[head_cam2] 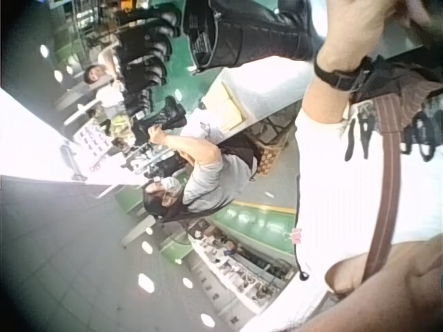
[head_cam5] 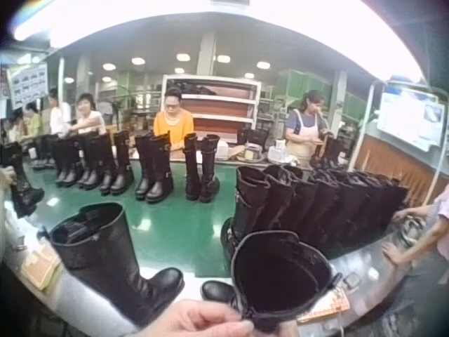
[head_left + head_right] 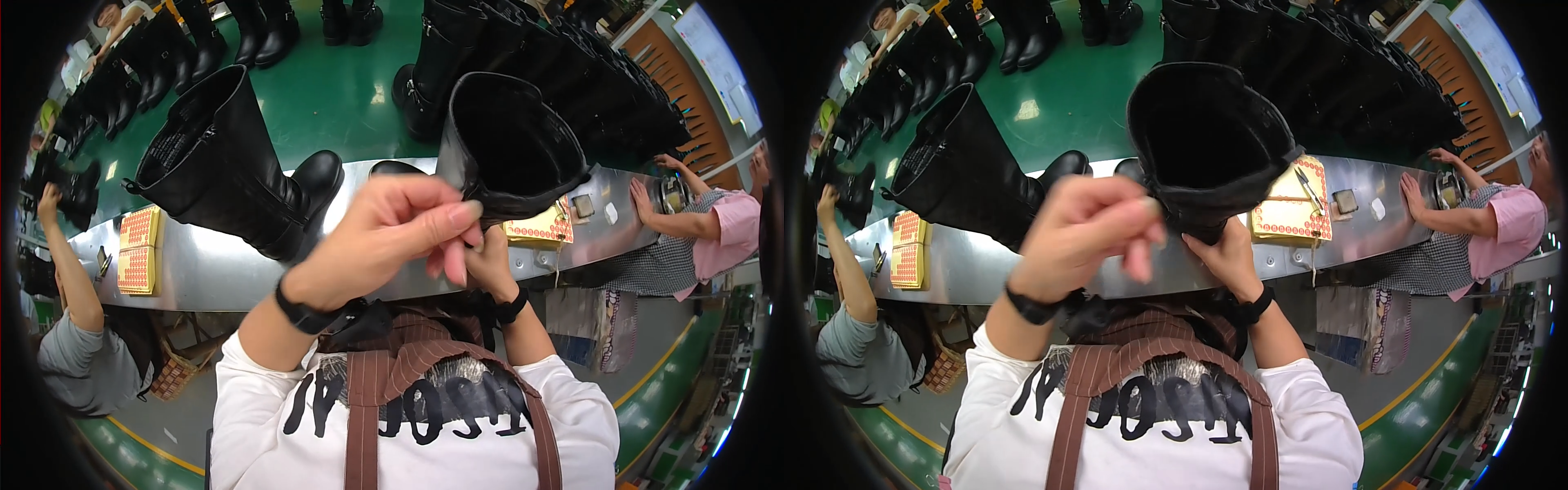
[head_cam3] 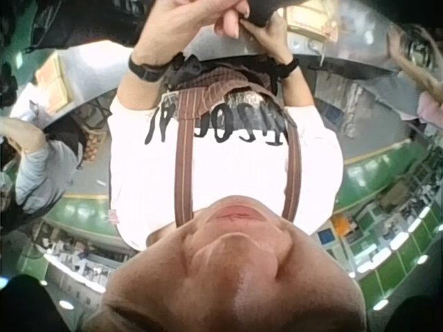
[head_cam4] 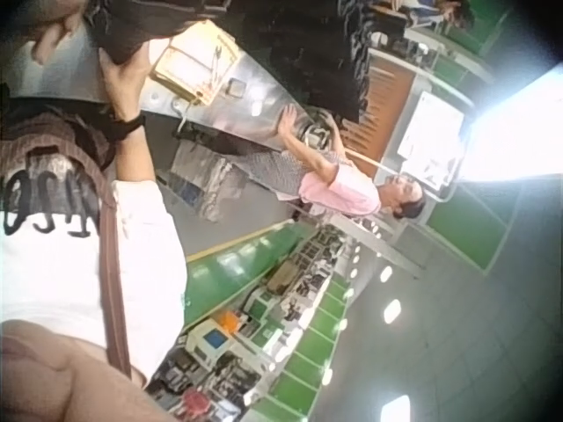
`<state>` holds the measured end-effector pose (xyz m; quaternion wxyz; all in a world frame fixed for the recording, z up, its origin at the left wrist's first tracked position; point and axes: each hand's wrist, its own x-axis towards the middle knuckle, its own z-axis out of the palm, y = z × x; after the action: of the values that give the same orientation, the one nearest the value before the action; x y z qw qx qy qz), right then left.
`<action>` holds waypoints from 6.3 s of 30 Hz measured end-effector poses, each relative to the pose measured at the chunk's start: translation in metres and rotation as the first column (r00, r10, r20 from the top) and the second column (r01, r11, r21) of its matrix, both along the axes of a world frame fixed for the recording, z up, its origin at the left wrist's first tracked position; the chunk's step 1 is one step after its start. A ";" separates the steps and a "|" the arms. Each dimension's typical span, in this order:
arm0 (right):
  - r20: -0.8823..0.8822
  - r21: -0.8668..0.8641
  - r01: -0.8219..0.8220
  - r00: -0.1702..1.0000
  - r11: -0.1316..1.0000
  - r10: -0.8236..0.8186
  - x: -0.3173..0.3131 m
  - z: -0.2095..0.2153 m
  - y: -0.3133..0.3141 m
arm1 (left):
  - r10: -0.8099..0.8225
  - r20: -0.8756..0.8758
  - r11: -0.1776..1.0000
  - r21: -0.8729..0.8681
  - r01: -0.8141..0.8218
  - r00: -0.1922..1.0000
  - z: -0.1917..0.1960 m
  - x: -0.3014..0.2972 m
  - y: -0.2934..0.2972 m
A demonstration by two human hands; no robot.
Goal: Inspecting and organizing pairs of black boots on a factory production line.
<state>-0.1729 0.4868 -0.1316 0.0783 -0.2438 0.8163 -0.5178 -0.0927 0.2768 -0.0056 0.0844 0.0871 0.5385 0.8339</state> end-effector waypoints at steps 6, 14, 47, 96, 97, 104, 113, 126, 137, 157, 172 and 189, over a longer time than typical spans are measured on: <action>0.034 -0.016 -0.018 0.999 1.000 0.018 0.007 0.007 -0.010 | 0.100 -0.093 0.985 -0.135 -0.112 0.991 0.031 -0.003 0.000; 0.191 -0.170 -0.233 0.946 0.957 0.264 -0.026 0.025 0.005 | 0.373 0.345 0.330 -0.917 0.224 0.862 -0.030 0.100 -0.100; 0.451 -0.832 0.107 0.701 0.544 0.553 0.039 0.014 -0.053 | 0.457 0.204 0.789 0.357 -0.500 0.866 -0.098 0.060 -0.041; 0.627 -0.779 0.404 0.533 0.480 0.569 0.015 0.024 -0.044 | 0.372 0.305 0.630 0.610 -0.480 0.877 -0.107 0.039 -0.044; 0.645 -0.763 0.411 0.539 0.499 0.542 0.015 0.023 -0.043 | 0.382 0.269 0.651 0.600 -0.464 0.884 -0.106 0.039 -0.043; 0.615 -0.783 0.365 0.576 0.503 0.539 0.015 0.024 -0.041 | 0.448 0.276 0.654 0.547 -0.522 0.850 -0.098 0.037 -0.037; 0.617 -0.783 0.397 0.594 0.479 0.516 0.019 0.042 -0.046 | 0.450 0.282 0.646 0.552 -0.527 0.847 -0.099 0.037 -0.037; 0.630 -0.771 0.428 0.617 0.471 0.471 0.015 0.028 -0.046 | 0.516 0.281 0.599 0.557 -0.575 0.809 -0.106 0.033 -0.041; 0.575 -0.794 0.400 0.738 0.457 0.353 0.023 0.030 -0.053 | 0.636 0.211 0.590 0.486 -0.645 0.742 -0.095 0.032 -0.036; -0.723 -0.125 -0.366 0.671 0.922 0.168 -0.011 0.158 -0.027 | 0.403 0.166 0.819 0.374 -0.435 0.900 -0.117 0.029 -0.048; -0.415 0.407 -0.778 0.309 0.479 0.856 -0.047 0.310 -0.077 | -0.176 0.416 0.723 0.670 -0.170 0.892 -0.078 0.047 -0.055; -0.393 -0.507 -0.044 0.901 0.861 -0.186 -0.246 0.404 -0.075 | 0.296 0.491 0.588 0.583 -0.561 0.820 -0.157 0.063 -0.148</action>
<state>-0.4186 0.4115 0.2720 -0.1889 -0.3322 0.6580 -0.6489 -0.0295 0.1292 -0.1625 -0.0705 -0.1684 0.1588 0.9703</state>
